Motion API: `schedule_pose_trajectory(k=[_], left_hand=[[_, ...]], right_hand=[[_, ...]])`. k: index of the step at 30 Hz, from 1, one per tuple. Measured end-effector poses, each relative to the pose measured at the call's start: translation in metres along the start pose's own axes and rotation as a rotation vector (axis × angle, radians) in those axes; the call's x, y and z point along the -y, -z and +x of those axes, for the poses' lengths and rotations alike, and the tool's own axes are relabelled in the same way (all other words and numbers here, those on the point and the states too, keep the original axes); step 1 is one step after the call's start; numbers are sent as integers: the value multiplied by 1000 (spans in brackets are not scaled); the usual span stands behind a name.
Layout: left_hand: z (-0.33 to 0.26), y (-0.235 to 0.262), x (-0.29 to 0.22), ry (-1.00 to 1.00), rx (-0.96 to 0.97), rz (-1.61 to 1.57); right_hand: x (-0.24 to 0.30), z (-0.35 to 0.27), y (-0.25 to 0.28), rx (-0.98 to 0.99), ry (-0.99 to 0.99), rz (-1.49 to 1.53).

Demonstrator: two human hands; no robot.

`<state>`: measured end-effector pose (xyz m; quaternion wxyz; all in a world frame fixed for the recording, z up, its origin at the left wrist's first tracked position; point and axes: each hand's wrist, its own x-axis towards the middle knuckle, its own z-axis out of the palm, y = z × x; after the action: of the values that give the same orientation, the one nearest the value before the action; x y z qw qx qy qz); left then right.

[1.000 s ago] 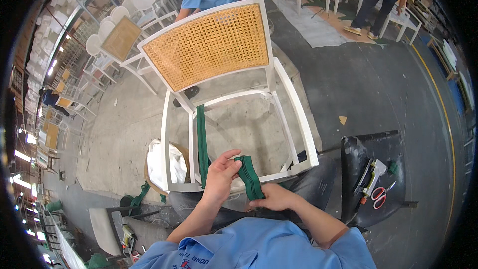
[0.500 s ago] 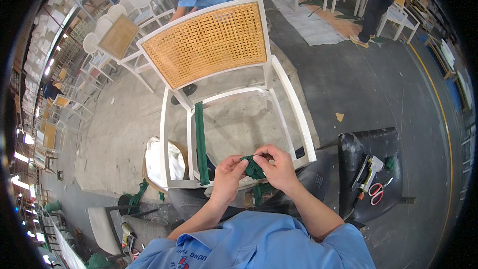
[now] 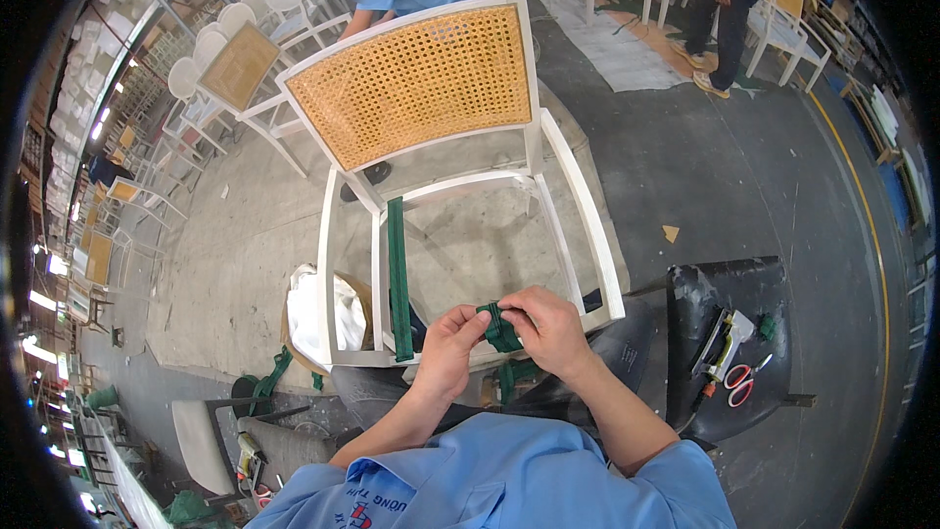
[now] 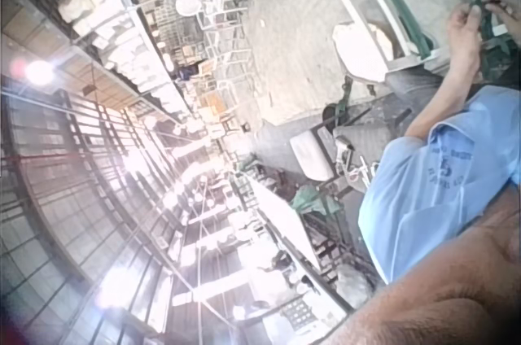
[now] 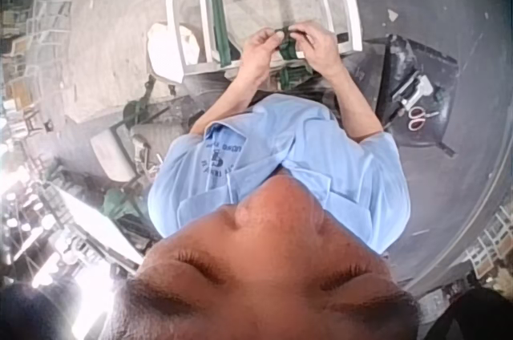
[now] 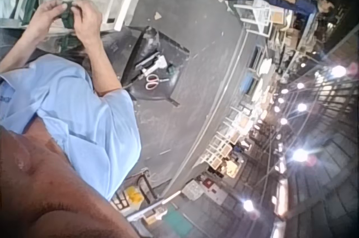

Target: The person attaches green fabric straps to the seat frame of a white chair. They position each strap, secure it with a staple gun, and trim the excess with scissors. The process is repeated for multiple straps across the seat.

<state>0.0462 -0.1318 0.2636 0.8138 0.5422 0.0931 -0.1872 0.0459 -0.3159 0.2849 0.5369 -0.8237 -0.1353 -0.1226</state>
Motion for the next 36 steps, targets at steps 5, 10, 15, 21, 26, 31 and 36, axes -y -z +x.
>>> schedule_pose_trajectory(k=[5, 10, 15, 21, 26, 31, 36], left_hand=[[0, -9, -5, -126, -61, 227], [1, -19, -15, -616, -195, 803], [10, -18, -23, -862, -131, 1135], [23, -16, -22, -841, -55, 1110], [22, -9, -19, -809, -64, 1134], [7, 6, -13, -680, -65, 1141], [-10, 13, -10, -640, -75, 1142]], right_hand=[[-2, 3, 0, -19, 57, -59], [-6, 6, 2, -26, 84, -108], [-11, 10, 7, -34, 72, -136], [-13, 14, 12, 1, 6, -128], [-14, 15, 6, 32, 77, -150], [-12, 7, -8, 109, 87, -151], [-11, 1, -10, 220, 56, -79]])
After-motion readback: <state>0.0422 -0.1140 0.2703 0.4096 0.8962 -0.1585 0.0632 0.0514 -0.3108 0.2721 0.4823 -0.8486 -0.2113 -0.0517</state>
